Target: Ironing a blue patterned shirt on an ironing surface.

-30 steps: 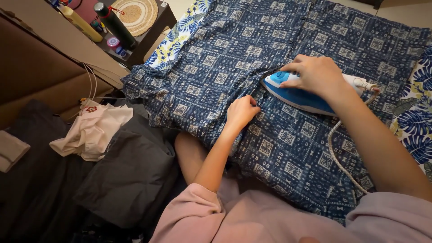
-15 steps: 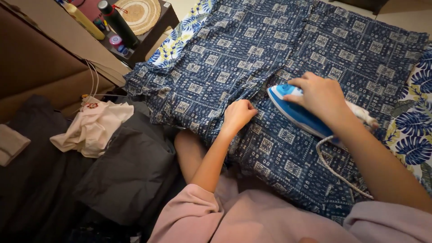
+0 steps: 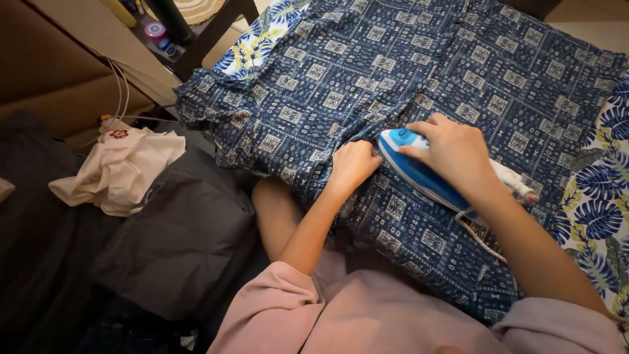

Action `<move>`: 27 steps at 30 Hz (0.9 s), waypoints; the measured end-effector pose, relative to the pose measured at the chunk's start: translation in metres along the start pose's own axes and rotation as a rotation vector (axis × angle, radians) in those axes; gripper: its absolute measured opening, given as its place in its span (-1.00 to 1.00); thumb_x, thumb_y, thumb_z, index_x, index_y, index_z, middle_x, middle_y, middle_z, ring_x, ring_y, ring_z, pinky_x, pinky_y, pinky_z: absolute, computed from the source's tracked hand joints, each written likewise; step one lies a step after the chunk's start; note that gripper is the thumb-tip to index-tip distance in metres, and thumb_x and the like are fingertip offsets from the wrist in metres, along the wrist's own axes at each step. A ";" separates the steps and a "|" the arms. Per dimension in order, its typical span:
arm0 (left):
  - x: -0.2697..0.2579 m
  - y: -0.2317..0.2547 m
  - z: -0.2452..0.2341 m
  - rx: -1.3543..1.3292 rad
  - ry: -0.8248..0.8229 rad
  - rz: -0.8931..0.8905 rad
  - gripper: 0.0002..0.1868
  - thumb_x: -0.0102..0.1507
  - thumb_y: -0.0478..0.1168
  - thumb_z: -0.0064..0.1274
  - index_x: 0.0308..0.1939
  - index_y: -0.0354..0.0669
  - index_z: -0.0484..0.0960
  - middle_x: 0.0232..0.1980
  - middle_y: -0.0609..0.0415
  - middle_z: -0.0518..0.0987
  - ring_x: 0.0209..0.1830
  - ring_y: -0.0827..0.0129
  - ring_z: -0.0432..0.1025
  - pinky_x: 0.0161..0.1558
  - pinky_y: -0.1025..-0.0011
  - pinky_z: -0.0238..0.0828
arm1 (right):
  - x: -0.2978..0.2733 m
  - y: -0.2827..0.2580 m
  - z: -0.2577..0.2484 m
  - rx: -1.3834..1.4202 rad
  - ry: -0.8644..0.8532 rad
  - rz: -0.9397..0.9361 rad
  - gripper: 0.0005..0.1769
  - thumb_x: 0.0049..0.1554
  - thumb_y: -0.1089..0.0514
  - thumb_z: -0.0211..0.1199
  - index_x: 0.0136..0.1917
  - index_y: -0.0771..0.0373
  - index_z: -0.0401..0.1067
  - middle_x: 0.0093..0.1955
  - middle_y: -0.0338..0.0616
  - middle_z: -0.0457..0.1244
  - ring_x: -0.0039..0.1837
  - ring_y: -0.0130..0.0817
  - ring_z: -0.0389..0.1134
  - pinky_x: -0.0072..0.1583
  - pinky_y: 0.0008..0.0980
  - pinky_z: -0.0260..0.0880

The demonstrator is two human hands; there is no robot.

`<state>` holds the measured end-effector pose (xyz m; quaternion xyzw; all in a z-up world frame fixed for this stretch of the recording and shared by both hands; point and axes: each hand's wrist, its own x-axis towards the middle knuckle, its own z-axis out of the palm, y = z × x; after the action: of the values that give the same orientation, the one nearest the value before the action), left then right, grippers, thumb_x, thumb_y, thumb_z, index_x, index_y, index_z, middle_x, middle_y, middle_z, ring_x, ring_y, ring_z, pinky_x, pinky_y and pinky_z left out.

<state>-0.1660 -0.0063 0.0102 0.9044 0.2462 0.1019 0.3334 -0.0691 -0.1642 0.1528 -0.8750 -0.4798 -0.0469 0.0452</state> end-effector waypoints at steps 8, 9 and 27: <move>-0.016 0.001 -0.024 0.050 -0.159 -0.038 -0.69 0.11 -0.01 0.14 -0.36 -0.19 0.75 -0.29 -0.15 0.67 -0.21 -0.05 0.58 -0.11 0.08 0.50 | 0.018 -0.021 0.005 0.026 0.064 -0.064 -0.45 0.00 -0.34 0.38 0.17 -0.09 0.61 -0.03 -0.19 0.36 -0.13 -0.13 0.45 -0.07 -0.18 0.48; -0.016 -0.001 -0.024 0.033 -0.152 -0.029 -0.71 0.11 -0.02 0.13 -0.36 -0.18 0.75 -0.29 -0.14 0.68 -0.20 -0.05 0.58 -0.10 0.08 0.50 | 0.016 -0.019 0.007 0.026 0.096 -0.082 -0.45 0.00 -0.34 0.38 0.17 -0.07 0.62 -0.02 -0.19 0.36 -0.13 -0.13 0.45 -0.08 -0.18 0.48; -0.028 -0.017 -0.021 0.146 0.041 0.023 -0.76 0.24 -0.08 0.05 -0.38 -0.16 0.66 -0.35 -0.11 0.66 -0.30 -0.06 0.57 -0.20 0.02 0.49 | 0.011 -0.025 0.004 0.016 0.078 -0.192 -0.46 0.06 -0.33 0.33 0.17 -0.02 0.60 -0.05 -0.24 0.35 -0.15 -0.21 0.44 -0.13 -0.23 0.45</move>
<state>-0.2036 0.0026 0.0147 0.9268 0.2493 0.1060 0.2601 -0.0844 -0.1409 0.1506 -0.8221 -0.5597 -0.0811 0.0662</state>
